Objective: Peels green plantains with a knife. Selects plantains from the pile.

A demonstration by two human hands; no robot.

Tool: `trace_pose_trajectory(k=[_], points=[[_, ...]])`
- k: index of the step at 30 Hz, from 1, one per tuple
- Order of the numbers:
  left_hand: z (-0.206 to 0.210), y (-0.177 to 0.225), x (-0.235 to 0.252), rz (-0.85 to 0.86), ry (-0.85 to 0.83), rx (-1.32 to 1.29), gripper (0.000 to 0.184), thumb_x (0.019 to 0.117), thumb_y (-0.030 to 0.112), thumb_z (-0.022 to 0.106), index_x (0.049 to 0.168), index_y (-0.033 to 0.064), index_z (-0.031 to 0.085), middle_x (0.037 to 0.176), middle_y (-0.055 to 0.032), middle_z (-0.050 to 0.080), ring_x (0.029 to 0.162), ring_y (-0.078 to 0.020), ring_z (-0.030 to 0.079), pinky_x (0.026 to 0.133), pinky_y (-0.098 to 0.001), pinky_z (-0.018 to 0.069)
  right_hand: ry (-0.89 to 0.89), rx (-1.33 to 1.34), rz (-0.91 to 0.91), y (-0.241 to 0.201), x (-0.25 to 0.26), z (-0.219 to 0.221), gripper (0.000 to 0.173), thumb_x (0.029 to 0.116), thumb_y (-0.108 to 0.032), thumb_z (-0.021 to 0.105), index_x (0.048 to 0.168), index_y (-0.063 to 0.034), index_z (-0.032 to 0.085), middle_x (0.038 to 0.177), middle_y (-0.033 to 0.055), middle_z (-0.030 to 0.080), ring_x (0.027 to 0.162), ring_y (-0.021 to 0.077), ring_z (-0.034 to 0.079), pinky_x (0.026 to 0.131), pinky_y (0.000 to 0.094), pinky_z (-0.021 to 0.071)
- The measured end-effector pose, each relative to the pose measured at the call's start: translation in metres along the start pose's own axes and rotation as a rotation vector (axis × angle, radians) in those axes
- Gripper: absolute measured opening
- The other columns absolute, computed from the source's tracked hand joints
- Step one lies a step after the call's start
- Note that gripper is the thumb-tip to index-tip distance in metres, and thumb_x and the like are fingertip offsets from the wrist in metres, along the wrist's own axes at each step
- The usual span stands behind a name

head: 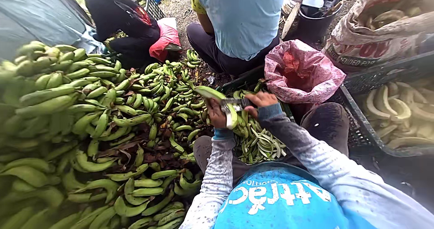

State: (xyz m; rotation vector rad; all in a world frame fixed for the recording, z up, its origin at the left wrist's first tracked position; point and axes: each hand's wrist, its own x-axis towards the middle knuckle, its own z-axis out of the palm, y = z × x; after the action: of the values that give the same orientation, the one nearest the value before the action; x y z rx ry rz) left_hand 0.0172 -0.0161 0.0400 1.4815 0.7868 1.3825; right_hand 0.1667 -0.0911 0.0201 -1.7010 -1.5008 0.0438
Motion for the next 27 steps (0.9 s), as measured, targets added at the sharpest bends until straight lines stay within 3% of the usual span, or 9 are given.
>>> trace_pose_trajectory(k=[2,7,11,15,18,21,23,25,27], points=[[-0.011,-0.011,-0.008,-0.284,-0.291,-0.204,0.041,0.1113,0.044,0.030,0.142,0.0247,0.049,0.110,0.0037,0.068,0.085,-0.0023,0.065,0.070,-0.0237,0.0572,0.092,-0.089,-0.040,0.015,0.033,-0.004,0.047,0.0982,-0.049,0.062,0.131,-0.0162,0.071,0.105,0.0249,0.070,0.099,0.0468,0.067,0.088,0.0650,0.0506],[-0.028,0.004,-0.001,-0.490,-0.494,0.043,0.045,0.1119,0.025,0.029,0.155,0.0123,0.032,0.116,0.0014,0.066,0.090,0.0004,0.065,0.082,-0.0223,0.0569,0.089,-0.104,-0.025,0.010,0.048,-0.002,0.050,0.0975,-0.053,0.060,0.131,-0.0172,0.071,0.104,0.0227,0.070,0.098,0.0440,0.067,0.088,0.0618,0.0497],[-0.030,0.000,-0.012,-0.503,-0.551,0.131,0.047,0.1098,0.015,0.036,0.156,0.0061,0.031,0.130,-0.0098,0.061,0.102,-0.0067,0.065,0.093,-0.0302,0.0549,-0.096,0.049,0.371,0.019,0.053,-0.016,0.052,0.1038,-0.049,0.052,0.143,-0.0159,0.060,0.130,0.0262,0.064,0.124,0.0476,0.058,0.104,0.0697,0.0389],[-0.004,-0.029,-0.011,-0.338,-0.021,-0.164,0.047,0.1126,0.036,0.026,0.153,0.0116,0.027,0.128,-0.0072,0.063,0.106,-0.0134,0.067,0.091,-0.0340,0.0576,-0.174,0.046,0.365,0.017,0.039,-0.019,0.053,0.1036,-0.048,0.054,0.144,-0.0148,0.059,0.133,0.0272,0.063,0.126,0.0492,0.056,0.104,0.0712,0.0386],[0.025,-0.026,0.021,-0.253,0.572,-0.085,0.053,0.1138,0.028,0.030,0.158,0.0015,0.021,0.152,-0.0177,0.043,0.133,-0.0163,0.050,0.111,-0.0321,0.0421,-0.148,0.058,0.239,-0.005,-0.001,0.000,0.047,0.0997,-0.045,0.062,0.136,-0.0143,0.067,0.121,0.0253,0.068,0.114,0.0482,0.063,0.096,0.0707,0.0447],[0.032,-0.016,0.049,-0.218,0.782,-0.129,0.054,0.1135,0.026,0.033,0.159,-0.0008,0.018,0.159,-0.0184,0.035,0.140,-0.0151,0.042,0.114,-0.0268,0.0356,0.003,0.012,0.149,-0.015,-0.029,0.015,0.049,0.0959,-0.049,0.064,0.130,-0.0140,0.071,0.108,0.0237,0.070,0.101,0.0458,0.067,0.086,0.0651,0.0482],[0.036,-0.008,0.044,-0.201,0.684,-0.238,0.049,0.1141,0.028,0.029,0.156,0.0021,0.024,0.149,-0.0145,0.044,0.129,-0.0115,0.050,0.108,-0.0258,0.0426,0.057,-0.003,0.136,-0.013,-0.026,0.014,0.050,0.0958,-0.050,0.064,0.129,-0.0134,0.071,0.108,0.0248,0.070,0.101,0.0468,0.066,0.087,0.0653,0.0475],[0.037,-0.007,0.033,-0.182,0.446,-0.421,0.043,0.1139,0.036,0.023,0.141,0.0072,0.040,0.118,-0.0066,0.061,0.102,-0.0102,0.064,0.088,-0.0295,0.0563,0.110,-0.035,0.090,-0.004,-0.010,0.009,0.048,0.0966,-0.050,0.063,0.130,-0.0155,0.072,0.109,0.0250,0.070,0.102,0.0470,0.066,0.089,0.0662,0.0475],[0.023,-0.013,0.021,-0.138,0.018,-0.432,0.042,0.1125,0.035,0.019,0.138,0.0087,0.039,0.114,0.0007,0.063,0.104,-0.0050,0.063,0.093,-0.0275,0.0547,0.192,-0.082,-0.011,0.009,0.017,0.003,0.048,0.0970,-0.052,0.061,0.129,-0.0183,0.072,0.105,0.0244,0.070,0.096,0.0461,0.067,0.086,0.0653,0.0483]])
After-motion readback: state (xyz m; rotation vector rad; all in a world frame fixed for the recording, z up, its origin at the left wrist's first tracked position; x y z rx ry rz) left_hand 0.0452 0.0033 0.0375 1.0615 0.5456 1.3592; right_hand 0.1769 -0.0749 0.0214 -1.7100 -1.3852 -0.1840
